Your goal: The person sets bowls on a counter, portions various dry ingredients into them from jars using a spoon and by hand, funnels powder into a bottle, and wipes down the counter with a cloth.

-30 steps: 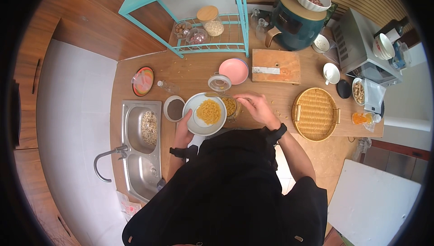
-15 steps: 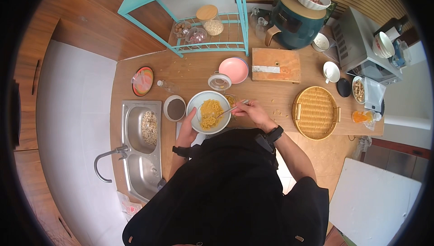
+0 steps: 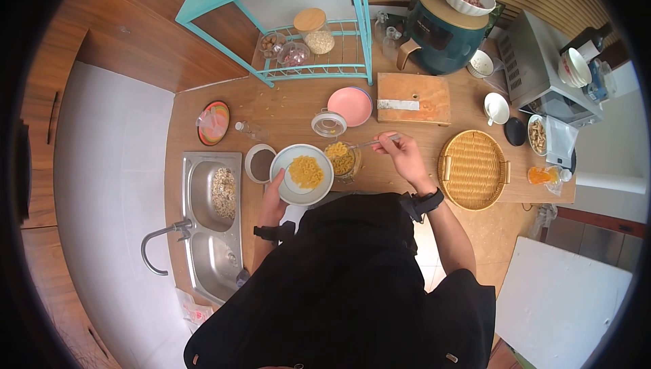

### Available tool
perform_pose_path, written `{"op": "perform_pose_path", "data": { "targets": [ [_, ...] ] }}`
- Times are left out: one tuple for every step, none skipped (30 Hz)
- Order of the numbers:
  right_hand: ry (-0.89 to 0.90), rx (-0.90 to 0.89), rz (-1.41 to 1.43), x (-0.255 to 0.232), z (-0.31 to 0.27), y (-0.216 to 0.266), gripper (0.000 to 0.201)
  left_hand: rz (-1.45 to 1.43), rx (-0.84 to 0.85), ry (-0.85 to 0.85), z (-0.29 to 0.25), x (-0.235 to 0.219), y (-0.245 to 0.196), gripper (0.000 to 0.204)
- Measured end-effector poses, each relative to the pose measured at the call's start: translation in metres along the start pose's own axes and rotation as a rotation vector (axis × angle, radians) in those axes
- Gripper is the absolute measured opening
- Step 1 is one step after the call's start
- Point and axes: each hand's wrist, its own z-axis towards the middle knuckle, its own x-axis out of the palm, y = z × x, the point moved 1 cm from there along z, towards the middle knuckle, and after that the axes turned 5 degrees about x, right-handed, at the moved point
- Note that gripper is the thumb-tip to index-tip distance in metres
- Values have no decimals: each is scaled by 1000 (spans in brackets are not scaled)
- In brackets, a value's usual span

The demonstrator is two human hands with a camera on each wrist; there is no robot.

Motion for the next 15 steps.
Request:
{"op": "perform_pose_path", "data": {
  "targets": [
    [-1,1,0,2,-3,3,25,36,25,-15,-2,0,-3,49],
    [-13,-27,-279,6,-8,7,22,36,25,-14,-3,1,-5,49],
    [-24,-54,-557,11,-13,11,20,45,14,-16,-4,1,-7,49],
    [-23,-55,-556,16,-18,16,20,53,3,-19,-4,0,-8,49],
    [-43,-159,-611,20,-22,22,18,53,4,-21,-3,-1,-8,49],
    [-64,-264,-666,25,-24,27,17,54,19,-17,-1,-1,-7,49],
    [-62,-262,-667,29,-23,30,17,53,31,-13,-1,1,-8,48],
    [-31,-339,-588,32,-22,33,17,52,28,-14,-2,4,-9,48],
    [-2,-415,-507,35,-22,35,18,44,13,1,-2,6,-10,48],
    [-5,-414,-508,38,-20,35,18,38,0,16,-3,10,-11,48],
    [31,-403,-480,42,-16,34,18,39,0,19,-3,13,-11,48],
    [69,-393,-452,43,-13,32,19,10,3,34,-3,16,-10,47],
    [67,-396,-453,43,-10,24,19,-20,7,49,-3,19,-10,47],
    [92,-275,-379,41,-6,10,20,-21,10,50,-2,21,-9,47],
    [117,-153,-304,40,-3,-2,22,-57,12,64,-3,23,-8,46]
  ]
}}
